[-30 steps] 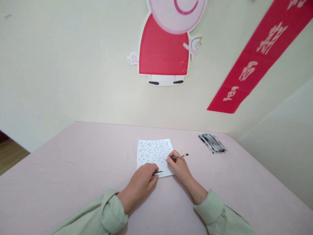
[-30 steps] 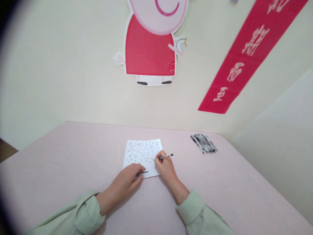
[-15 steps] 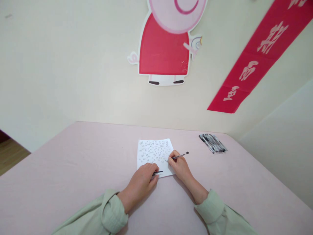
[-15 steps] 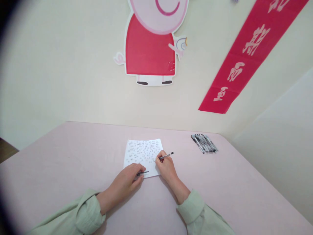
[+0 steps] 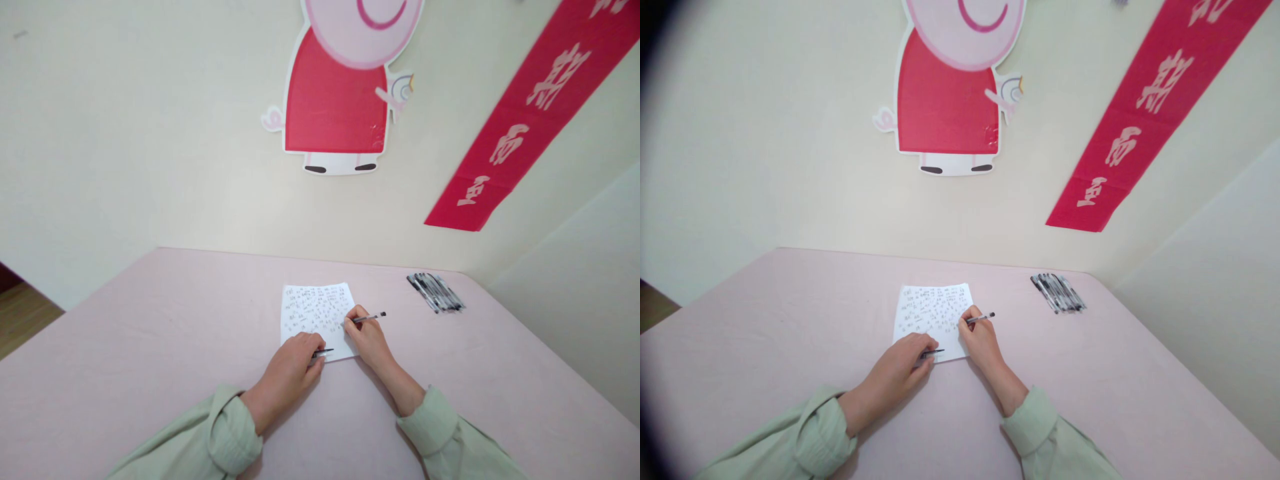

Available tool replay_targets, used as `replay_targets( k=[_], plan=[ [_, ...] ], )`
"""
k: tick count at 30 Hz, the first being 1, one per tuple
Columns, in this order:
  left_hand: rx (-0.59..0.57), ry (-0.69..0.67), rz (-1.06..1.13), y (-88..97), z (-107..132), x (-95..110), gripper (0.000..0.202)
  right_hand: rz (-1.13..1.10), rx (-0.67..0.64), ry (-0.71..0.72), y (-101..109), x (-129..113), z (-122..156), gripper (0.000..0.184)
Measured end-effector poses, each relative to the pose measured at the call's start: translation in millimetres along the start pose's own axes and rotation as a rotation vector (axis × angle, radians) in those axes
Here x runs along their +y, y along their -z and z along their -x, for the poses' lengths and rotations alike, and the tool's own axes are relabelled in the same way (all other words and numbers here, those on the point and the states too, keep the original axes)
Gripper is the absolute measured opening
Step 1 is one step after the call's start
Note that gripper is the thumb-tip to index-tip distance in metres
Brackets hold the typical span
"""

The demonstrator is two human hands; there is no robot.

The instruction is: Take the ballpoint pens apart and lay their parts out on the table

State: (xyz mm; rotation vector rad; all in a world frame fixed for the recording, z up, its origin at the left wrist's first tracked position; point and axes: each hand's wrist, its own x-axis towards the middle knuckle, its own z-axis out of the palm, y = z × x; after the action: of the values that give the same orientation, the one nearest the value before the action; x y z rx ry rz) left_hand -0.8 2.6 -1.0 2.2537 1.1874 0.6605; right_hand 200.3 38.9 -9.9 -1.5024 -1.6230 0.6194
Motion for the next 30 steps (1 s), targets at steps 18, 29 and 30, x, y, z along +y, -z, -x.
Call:
replay_targets(
  k=[18, 29, 30],
  plan=[
    [-0.001, 0.006, -0.007, 0.5, 0.6, 1.0, 0.015, 0.016, 0.009, -0.007, 1.5, 0.9, -0.9, 0.010],
    [-0.007, 0.009, 0.004, 1.3, 0.9, 1.7, 0.016, -0.016, 0.011, -0.046, 1.6, 2.1, -0.5, 0.011],
    [-0.006, 0.009, 0.004, 1.2, 0.6, 1.5, 0.016, -0.023, 0.024, -0.049, 2.1, 2.7, -0.5, 0.011]
  ],
)
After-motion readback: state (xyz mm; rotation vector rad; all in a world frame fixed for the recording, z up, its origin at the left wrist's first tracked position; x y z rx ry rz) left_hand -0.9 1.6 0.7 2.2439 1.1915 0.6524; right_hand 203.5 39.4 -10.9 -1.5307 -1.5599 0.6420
